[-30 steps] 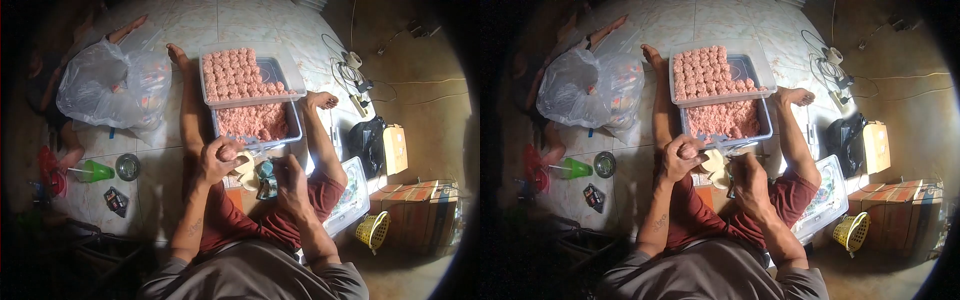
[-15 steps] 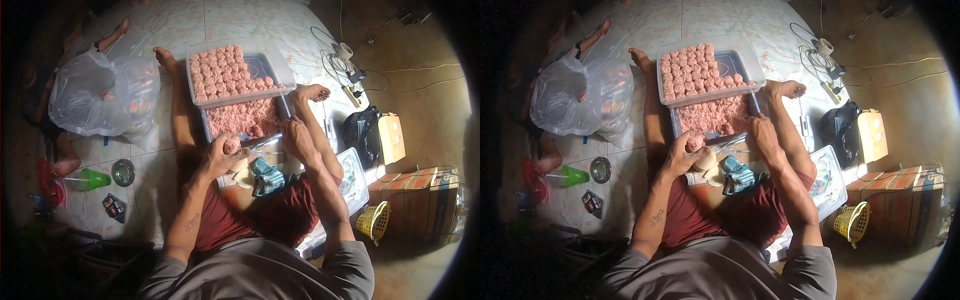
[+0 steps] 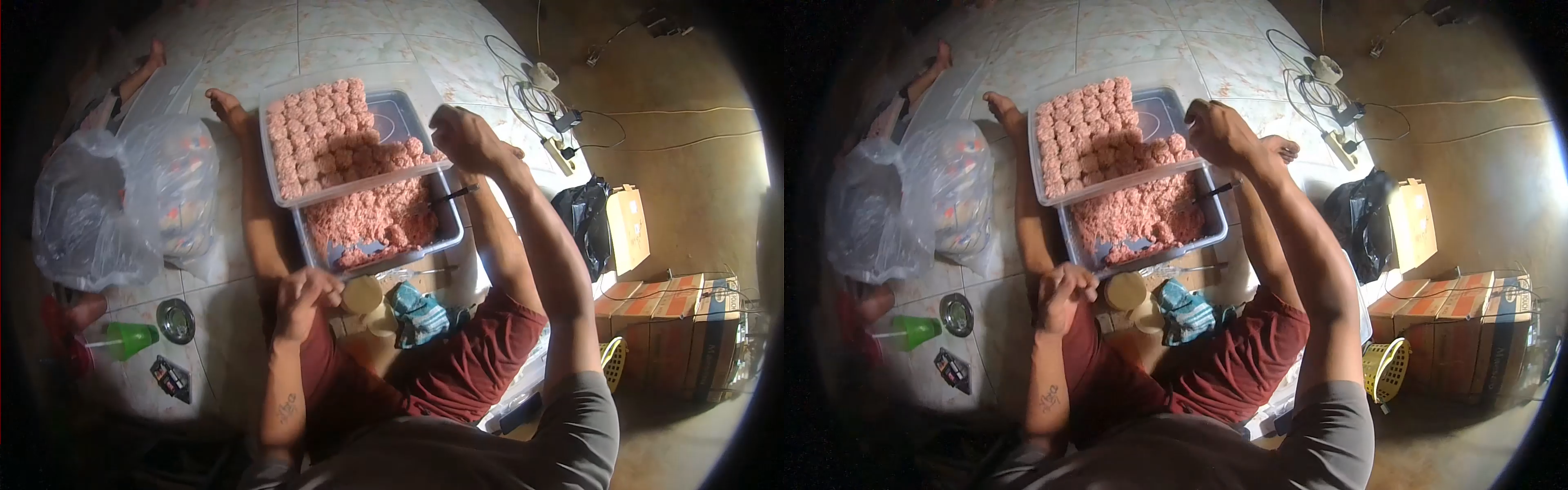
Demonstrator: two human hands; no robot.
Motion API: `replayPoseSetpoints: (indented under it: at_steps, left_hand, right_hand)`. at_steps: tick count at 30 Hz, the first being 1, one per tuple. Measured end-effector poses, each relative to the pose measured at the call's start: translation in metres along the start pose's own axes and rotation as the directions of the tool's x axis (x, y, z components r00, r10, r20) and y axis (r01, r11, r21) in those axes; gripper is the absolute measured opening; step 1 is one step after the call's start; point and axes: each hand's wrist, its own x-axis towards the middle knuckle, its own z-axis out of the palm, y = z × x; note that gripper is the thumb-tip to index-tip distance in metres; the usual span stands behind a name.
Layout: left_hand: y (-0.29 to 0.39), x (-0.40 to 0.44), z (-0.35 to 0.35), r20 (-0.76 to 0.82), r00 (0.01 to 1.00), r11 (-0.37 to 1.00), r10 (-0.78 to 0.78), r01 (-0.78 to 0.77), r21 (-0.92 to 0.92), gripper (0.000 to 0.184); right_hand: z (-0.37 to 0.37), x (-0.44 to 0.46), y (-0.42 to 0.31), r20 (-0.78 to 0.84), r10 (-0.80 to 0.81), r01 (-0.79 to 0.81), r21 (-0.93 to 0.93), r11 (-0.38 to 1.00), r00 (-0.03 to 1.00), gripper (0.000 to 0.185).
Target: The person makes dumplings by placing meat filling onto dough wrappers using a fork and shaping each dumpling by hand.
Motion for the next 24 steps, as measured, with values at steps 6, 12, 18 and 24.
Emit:
replayPoseSetpoints:
  at_steps: [6, 12, 18, 24]
  left_hand:
    - [-0.018, -0.004, -0.025, -0.063, 0.993, 0.897, -0.103, 0.065, -0.438, 0.049]
    - [-0.015, -0.002, -0.036, 0.087, 0.995, 0.783, -0.041, 0.087, -0.616, 0.05]
    - [-0.014, 0.0, -0.034, 0.088, 0.996, 0.766, -0.008, 0.063, -0.64, 0.05]
    - [-0.015, 0.0, -0.032, 0.09, 0.996, 0.763, -0.006, 0.063, -0.643, 0.049]
  right_hand:
    - [0.053, 0.053, 0.06, 0.133, 0.026, 0.024, -0.358, 0.934, 0.991, 0.021]
    - [0.042, 0.048, 0.048, 0.267, 0.14, -0.019, -0.409, 0.912, 0.954, 0.028]
    - [0.061, 0.057, 0.068, 0.254, -0.096, 0.126, -0.104, 0.987, 0.962, 0.035]
    - [0.044, 0.054, 0.048, 0.511, 0.118, 0.119, -0.407, 0.906, 0.852, 0.046]
